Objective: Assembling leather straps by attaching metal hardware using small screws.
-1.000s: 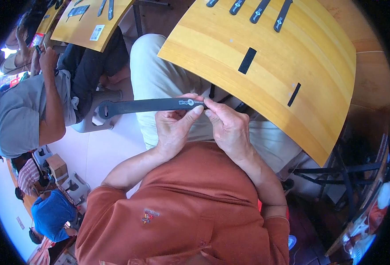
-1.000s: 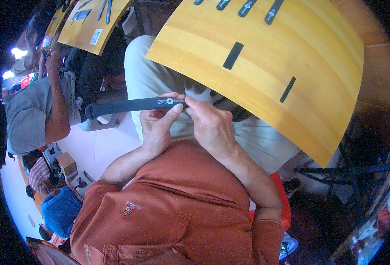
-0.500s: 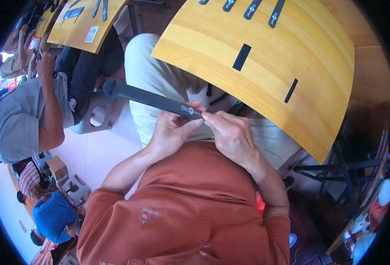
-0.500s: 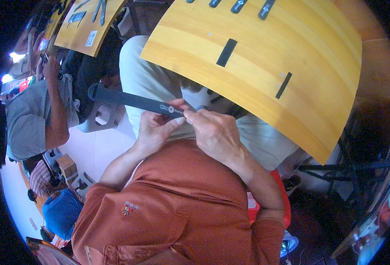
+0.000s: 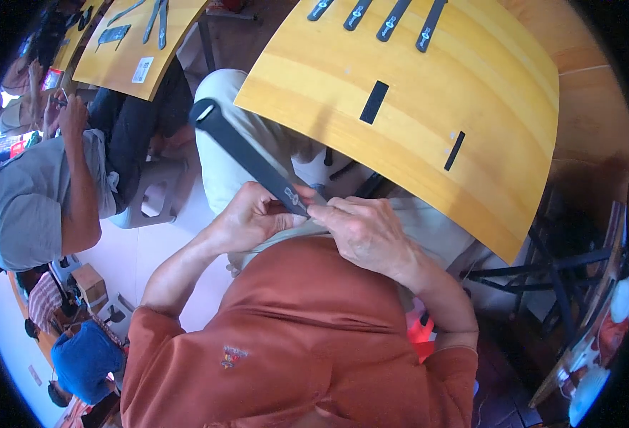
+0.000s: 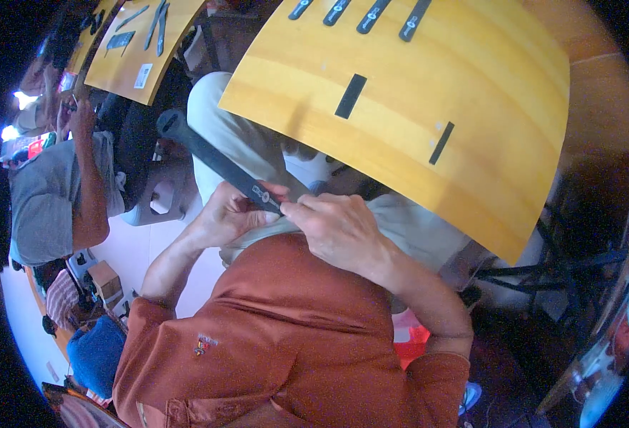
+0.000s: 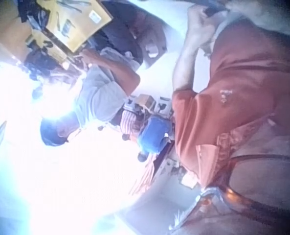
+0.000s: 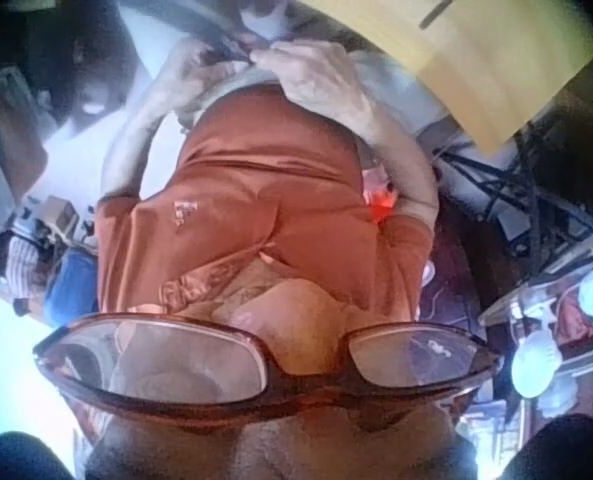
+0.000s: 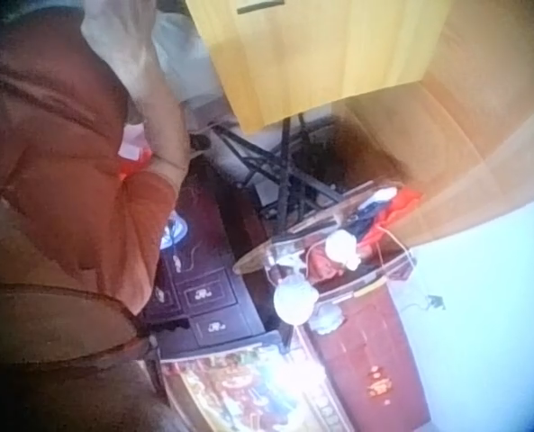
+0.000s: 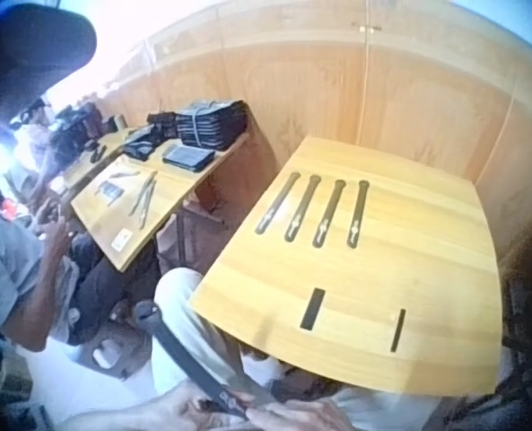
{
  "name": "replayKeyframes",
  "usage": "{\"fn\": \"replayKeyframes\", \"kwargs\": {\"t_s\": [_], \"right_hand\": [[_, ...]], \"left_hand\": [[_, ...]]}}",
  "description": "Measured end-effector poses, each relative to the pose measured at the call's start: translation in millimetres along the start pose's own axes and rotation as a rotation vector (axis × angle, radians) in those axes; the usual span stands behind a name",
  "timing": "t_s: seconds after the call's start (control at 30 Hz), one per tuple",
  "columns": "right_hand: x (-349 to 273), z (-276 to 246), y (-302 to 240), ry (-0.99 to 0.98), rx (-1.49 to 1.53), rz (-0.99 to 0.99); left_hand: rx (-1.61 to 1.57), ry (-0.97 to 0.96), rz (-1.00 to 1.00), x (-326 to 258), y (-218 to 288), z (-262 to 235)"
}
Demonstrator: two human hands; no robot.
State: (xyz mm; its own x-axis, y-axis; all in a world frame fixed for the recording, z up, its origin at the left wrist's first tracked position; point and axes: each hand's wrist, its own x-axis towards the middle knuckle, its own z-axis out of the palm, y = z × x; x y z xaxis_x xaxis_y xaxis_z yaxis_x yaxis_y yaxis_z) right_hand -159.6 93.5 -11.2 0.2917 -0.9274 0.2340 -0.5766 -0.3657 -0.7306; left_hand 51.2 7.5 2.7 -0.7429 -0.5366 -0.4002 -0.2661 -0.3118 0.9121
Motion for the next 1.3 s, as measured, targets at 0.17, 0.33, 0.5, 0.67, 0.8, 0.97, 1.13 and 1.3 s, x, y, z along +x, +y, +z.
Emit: {"fn": "replayKeyframes", "kwargs": {"t_s": [0.17,0.33,0.5,0.67,0.8,0.97,1.13,1.3], "right_hand": [[-1.5,19.9,-0.2,0.204,0.131,0.114],[-3.1,28.0,3.9,0.317,0.270,0.150],[-2.4,35.9,6.8,0.463,0.194,0.050],[-6.2,23.0,1.6,0.414,0.135,-0.009],[-10.8,3.9,-9.6,0.193,0.085,-0.027],[-10.6,-5.2,-18.3,0.068,-0.095,-0.150],[-4.0,-16.6,-28.8,-0.060,-0.189,-0.244],[1.6,-19.3,-24.4,-0.167,-0.203,-0.276]], "left_hand": [[-0.174,0.178,0.093,8.8,-13.8,14.0],[-0.214,0.228,0.130,11.3,-15.8,23.1],[-0.242,0.334,0.162,10.4,-5.9,35.0],[-0.168,0.304,0.162,2.1,-9.6,28.3],[-0.047,0.150,0.115,-9.0,-1.0,19.9],[0.249,-0.024,0.182,-15.7,9.1,9.3],[0.440,-0.179,0.115,-21.6,27.8,0.6],[0.462,-0.325,0.039,-20.1,33.1,-5.8]]}}
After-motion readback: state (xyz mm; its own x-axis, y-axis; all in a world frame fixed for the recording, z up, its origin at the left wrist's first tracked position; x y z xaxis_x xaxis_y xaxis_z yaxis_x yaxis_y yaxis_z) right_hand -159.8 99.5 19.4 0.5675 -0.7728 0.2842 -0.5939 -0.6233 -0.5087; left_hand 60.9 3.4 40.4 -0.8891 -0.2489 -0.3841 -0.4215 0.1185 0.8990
